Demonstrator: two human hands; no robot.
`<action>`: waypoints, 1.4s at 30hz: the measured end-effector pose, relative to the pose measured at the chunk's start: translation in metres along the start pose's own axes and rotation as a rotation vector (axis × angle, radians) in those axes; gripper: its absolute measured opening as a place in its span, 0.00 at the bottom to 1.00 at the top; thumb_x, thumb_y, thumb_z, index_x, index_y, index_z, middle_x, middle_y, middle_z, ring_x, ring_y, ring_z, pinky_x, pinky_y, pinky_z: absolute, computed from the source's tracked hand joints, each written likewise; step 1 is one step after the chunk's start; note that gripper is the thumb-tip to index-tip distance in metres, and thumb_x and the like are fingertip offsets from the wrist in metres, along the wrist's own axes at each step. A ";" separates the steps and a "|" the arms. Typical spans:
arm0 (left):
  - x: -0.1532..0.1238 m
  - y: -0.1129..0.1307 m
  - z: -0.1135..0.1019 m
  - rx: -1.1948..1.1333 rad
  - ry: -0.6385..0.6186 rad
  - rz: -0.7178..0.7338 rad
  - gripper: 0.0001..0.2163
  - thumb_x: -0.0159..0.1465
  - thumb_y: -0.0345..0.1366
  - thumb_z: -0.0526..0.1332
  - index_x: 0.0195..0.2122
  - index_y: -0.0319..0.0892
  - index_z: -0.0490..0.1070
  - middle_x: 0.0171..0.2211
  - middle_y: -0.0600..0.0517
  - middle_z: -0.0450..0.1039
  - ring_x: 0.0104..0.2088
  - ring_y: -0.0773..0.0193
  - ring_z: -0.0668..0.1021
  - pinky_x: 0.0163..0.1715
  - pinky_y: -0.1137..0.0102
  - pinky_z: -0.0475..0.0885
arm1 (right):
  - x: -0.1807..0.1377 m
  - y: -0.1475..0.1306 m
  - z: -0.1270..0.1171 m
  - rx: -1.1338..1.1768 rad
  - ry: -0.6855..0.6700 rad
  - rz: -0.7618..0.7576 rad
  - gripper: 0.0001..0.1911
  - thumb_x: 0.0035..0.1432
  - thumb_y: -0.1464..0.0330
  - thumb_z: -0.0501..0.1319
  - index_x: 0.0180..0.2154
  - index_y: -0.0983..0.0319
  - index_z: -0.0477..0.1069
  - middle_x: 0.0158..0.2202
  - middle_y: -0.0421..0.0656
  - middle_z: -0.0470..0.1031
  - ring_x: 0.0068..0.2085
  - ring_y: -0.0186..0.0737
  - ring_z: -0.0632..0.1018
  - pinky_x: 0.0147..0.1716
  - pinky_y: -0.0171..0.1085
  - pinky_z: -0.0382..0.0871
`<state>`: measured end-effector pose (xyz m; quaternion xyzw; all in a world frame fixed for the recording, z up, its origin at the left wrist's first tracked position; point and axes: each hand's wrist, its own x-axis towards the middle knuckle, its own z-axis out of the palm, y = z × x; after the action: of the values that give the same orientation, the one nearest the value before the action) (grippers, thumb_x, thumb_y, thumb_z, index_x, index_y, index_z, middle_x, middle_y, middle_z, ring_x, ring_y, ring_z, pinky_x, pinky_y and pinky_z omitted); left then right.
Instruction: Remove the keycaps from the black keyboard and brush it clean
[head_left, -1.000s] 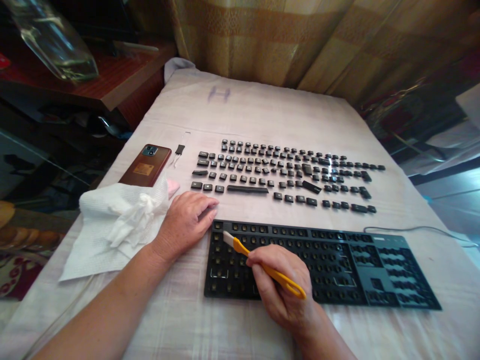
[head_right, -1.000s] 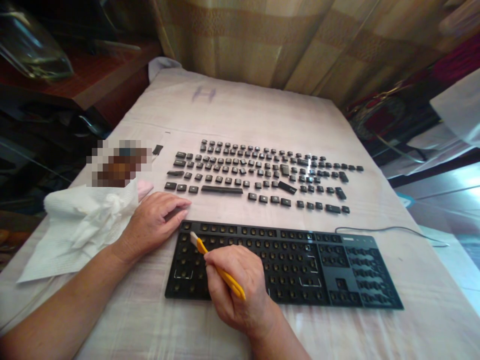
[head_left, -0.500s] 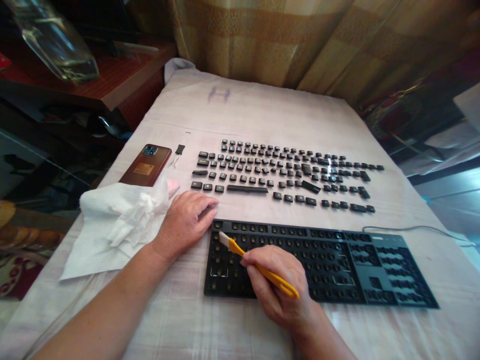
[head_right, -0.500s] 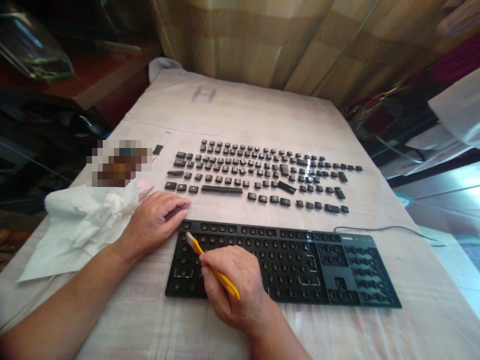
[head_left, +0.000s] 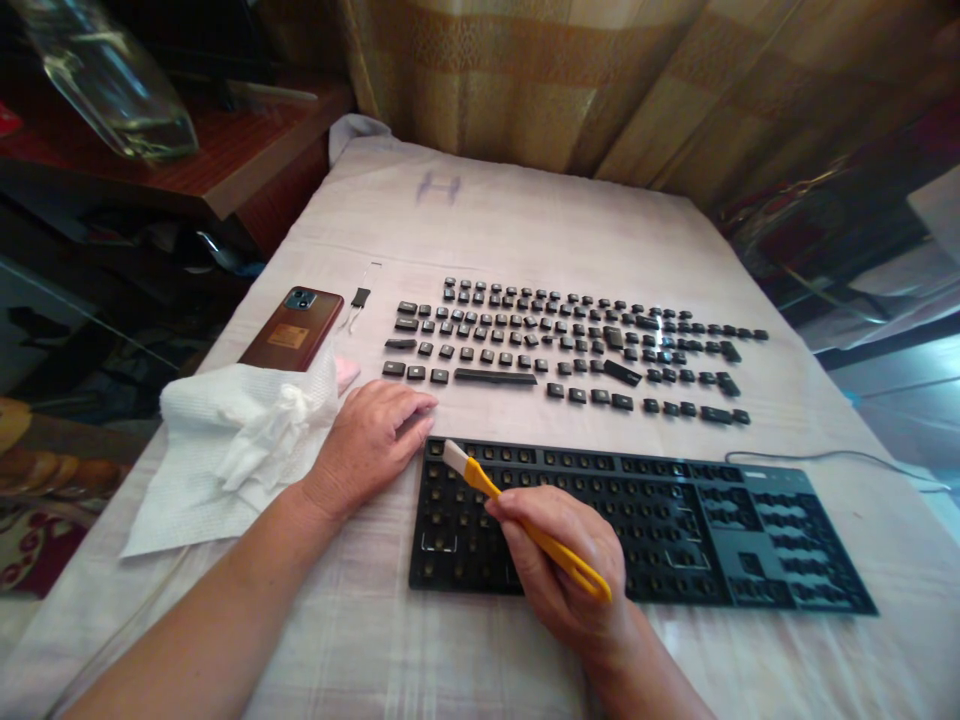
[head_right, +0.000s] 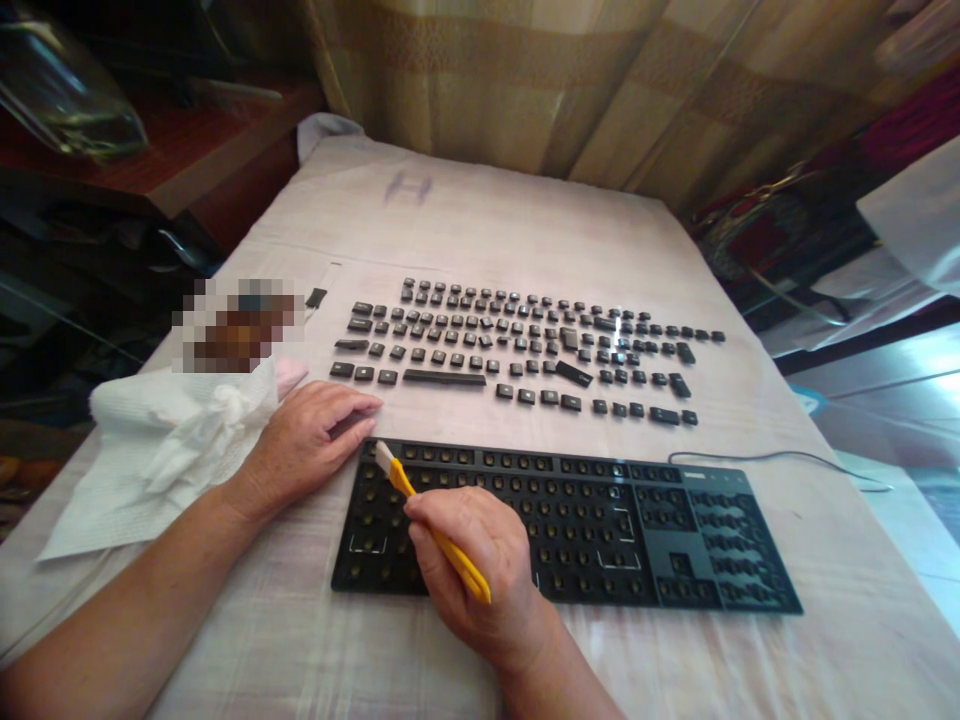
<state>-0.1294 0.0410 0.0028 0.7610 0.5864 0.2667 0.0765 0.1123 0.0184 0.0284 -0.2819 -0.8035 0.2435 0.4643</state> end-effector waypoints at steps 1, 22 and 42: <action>0.000 -0.001 0.000 0.000 -0.004 0.002 0.08 0.68 0.35 0.59 0.44 0.42 0.77 0.41 0.47 0.82 0.44 0.54 0.80 0.48 0.57 0.73 | 0.001 -0.001 0.000 -0.002 -0.010 -0.008 0.16 0.62 0.80 0.59 0.47 0.59 0.73 0.34 0.44 0.84 0.33 0.40 0.85 0.32 0.36 0.80; 0.000 -0.007 -0.005 -0.015 0.001 -0.097 0.12 0.70 0.36 0.55 0.46 0.44 0.77 0.44 0.48 0.83 0.45 0.55 0.82 0.49 0.56 0.74 | 0.005 -0.005 0.011 0.011 -0.169 0.019 0.09 0.65 0.75 0.60 0.46 0.60 0.73 0.35 0.43 0.84 0.33 0.38 0.84 0.34 0.35 0.80; 0.002 -0.008 -0.005 0.012 -0.008 -0.087 0.11 0.69 0.37 0.56 0.45 0.44 0.78 0.44 0.48 0.83 0.44 0.54 0.82 0.50 0.57 0.73 | 0.007 -0.012 0.004 -0.047 -0.199 0.057 0.07 0.66 0.74 0.58 0.44 0.59 0.72 0.34 0.43 0.83 0.32 0.39 0.84 0.33 0.36 0.78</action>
<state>-0.1378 0.0438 0.0039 0.7362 0.6203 0.2566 0.0858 0.1030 0.0141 0.0381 -0.2901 -0.8427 0.2644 0.3685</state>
